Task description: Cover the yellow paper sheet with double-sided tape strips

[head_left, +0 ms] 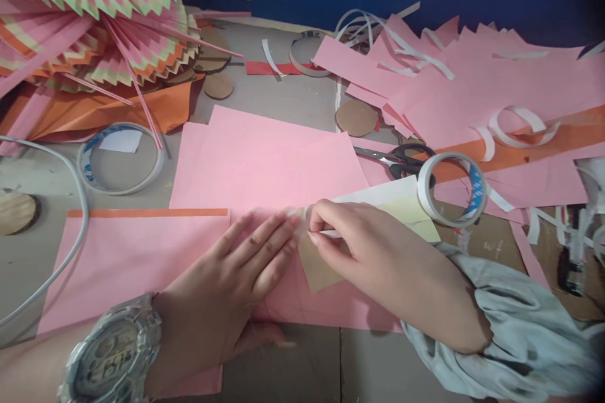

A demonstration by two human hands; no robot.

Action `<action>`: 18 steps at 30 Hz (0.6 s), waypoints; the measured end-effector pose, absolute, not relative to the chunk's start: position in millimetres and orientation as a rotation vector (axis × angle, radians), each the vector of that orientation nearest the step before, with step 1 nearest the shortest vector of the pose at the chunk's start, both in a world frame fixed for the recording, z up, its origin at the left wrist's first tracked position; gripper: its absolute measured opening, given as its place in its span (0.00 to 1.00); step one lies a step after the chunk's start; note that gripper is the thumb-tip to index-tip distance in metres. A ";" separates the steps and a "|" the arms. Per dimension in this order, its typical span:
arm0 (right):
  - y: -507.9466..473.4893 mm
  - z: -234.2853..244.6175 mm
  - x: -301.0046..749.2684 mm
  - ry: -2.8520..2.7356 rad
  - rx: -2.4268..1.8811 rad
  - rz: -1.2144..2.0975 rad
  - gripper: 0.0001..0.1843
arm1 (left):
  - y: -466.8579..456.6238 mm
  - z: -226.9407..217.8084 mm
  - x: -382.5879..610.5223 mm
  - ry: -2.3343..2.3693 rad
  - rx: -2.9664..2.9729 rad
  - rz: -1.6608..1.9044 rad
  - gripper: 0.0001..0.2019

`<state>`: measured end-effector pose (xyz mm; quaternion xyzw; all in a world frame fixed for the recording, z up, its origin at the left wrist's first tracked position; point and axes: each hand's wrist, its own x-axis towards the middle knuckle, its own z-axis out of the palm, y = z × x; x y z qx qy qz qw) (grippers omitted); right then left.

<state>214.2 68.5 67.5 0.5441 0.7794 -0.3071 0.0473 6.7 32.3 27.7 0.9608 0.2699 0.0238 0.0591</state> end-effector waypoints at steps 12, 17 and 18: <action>68.5 68.3 215.6 2.417 1.646 -0.959 0.10 | 32.4 26.8 8.3 0.831 2.899 0.152 0.43; 67.3 68.1 215.6 2.436 1.650 -0.964 0.10 | 32.8 27.8 8.8 0.825 2.932 0.165 0.44; 67.2 67.8 215.8 2.441 1.650 -0.960 0.10 | 33.1 27.9 8.9 0.817 2.926 0.186 0.44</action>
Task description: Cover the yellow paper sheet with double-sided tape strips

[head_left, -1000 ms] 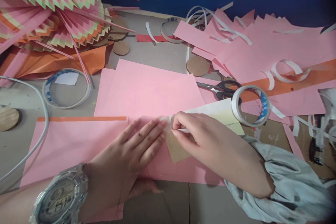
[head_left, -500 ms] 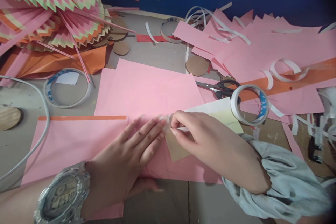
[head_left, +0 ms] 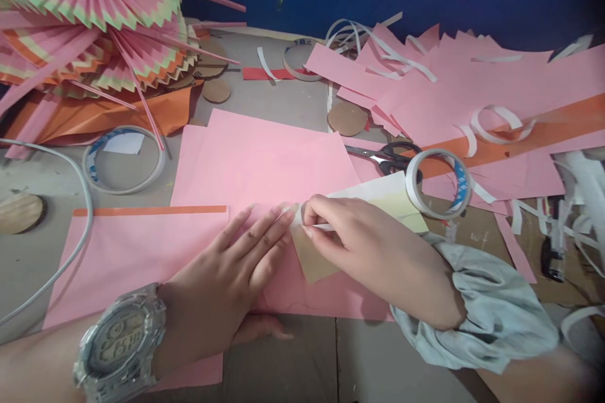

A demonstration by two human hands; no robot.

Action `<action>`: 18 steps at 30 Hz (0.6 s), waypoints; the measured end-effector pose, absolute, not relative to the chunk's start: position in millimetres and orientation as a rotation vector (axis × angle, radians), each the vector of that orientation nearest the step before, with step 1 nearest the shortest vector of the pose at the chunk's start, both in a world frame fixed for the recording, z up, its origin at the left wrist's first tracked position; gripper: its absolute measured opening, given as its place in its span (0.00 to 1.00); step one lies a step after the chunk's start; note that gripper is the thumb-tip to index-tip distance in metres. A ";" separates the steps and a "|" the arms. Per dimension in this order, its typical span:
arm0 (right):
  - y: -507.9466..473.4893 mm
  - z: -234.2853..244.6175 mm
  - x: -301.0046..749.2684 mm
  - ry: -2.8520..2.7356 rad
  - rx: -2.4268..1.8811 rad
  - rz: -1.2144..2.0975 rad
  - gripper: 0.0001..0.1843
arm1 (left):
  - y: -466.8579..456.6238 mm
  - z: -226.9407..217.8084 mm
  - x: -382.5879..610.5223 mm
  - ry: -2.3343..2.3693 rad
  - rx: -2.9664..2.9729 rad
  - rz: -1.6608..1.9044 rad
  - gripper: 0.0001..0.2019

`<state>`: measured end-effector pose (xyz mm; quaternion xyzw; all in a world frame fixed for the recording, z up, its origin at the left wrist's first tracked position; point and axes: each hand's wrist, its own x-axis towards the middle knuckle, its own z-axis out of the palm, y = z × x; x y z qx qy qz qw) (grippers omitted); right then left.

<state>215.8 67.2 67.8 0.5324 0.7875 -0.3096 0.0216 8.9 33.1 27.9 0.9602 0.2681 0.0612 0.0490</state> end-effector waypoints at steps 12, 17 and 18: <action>64.9 65.0 214.2 2.476 1.668 -0.856 0.06 | 36.5 27.6 8.6 0.839 2.872 0.137 0.37; 62.0 71.2 209.0 2.462 1.642 -0.662 0.09 | 35.7 28.6 8.7 0.837 2.877 0.119 0.40; 61.3 73.0 207.3 2.459 1.622 -0.570 0.10 | 35.6 28.4 8.4 0.841 2.874 0.122 0.40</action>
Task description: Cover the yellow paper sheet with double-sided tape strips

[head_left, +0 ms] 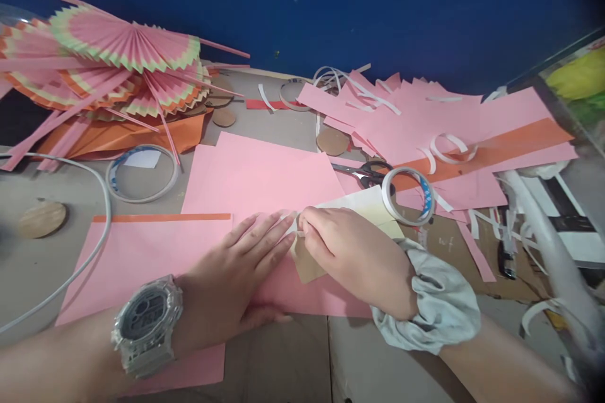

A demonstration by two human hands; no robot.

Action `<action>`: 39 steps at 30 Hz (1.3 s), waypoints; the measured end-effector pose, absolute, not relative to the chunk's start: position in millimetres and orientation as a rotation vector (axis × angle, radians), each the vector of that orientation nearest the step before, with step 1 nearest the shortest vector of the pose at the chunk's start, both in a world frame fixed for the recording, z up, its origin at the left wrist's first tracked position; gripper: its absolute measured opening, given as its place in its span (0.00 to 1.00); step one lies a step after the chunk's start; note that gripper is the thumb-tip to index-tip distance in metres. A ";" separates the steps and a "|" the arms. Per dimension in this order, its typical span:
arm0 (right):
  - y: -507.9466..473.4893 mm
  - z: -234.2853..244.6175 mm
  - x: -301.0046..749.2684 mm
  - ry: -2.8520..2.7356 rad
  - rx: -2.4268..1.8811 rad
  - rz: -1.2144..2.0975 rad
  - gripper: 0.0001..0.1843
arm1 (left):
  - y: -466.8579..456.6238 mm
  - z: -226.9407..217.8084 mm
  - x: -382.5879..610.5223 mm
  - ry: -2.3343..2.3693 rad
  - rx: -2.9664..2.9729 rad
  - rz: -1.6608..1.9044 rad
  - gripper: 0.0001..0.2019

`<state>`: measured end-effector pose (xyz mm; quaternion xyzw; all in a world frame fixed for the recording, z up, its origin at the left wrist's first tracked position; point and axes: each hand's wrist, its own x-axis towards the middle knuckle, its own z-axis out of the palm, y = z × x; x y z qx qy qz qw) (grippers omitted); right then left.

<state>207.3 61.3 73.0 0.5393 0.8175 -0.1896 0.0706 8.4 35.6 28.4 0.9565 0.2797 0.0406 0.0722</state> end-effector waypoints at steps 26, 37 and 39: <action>60.1 66.8 229.5 2.438 1.890 -0.812 0.10 | 29.4 27.2 8.1 0.957 2.818 0.201 0.35; 62.6 61.3 234.2 2.451 1.928 -0.894 0.10 | 33.0 22.6 8.6 0.926 2.804 0.297 0.36; 63.9 59.5 234.5 2.460 1.929 -0.886 0.11 | 33.5 21.2 8.3 0.918 2.796 0.311 0.36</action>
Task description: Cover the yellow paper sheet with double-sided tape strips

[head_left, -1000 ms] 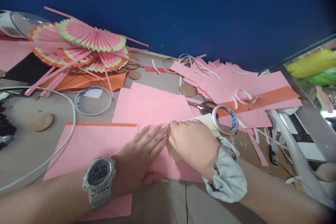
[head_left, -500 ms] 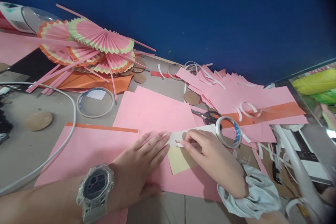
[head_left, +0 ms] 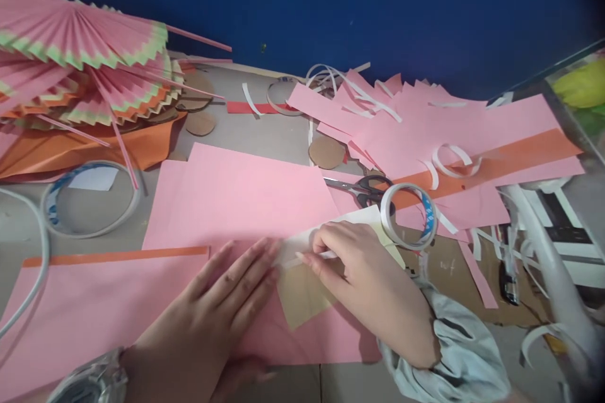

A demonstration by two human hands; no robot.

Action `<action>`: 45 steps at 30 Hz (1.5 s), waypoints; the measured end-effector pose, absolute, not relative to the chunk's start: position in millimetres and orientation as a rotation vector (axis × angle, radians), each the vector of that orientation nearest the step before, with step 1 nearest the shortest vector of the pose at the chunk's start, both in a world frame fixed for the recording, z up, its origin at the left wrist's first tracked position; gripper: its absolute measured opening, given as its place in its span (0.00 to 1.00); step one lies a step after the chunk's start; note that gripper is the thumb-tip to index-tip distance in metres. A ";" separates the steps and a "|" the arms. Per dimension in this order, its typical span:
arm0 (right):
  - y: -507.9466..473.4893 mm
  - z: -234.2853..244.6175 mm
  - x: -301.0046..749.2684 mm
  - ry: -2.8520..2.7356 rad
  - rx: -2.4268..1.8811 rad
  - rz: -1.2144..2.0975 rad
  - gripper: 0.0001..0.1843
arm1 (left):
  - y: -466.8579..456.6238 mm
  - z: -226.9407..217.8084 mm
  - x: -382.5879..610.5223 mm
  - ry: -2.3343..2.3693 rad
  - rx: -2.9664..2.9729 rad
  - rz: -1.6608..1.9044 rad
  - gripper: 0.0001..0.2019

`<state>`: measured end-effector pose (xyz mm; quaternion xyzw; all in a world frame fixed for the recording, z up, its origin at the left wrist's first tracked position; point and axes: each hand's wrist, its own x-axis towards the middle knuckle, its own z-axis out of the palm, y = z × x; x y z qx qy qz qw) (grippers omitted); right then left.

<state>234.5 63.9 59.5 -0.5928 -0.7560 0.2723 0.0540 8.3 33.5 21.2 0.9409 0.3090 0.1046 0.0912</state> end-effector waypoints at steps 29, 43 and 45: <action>63.8 52.1 235.4 -2.352 -1.755 0.741 0.12 | 33.1 21.5 9.1 0.925 2.772 0.287 0.36; 63.1 54.7 235.0 -2.353 -1.777 0.771 0.10 | 44.1 26.0 16.1 0.865 2.793 0.238 0.41; 63.3 55.0 235.2 -2.345 -1.782 0.780 0.11 | 43.2 25.6 16.7 0.864 2.791 0.230 0.41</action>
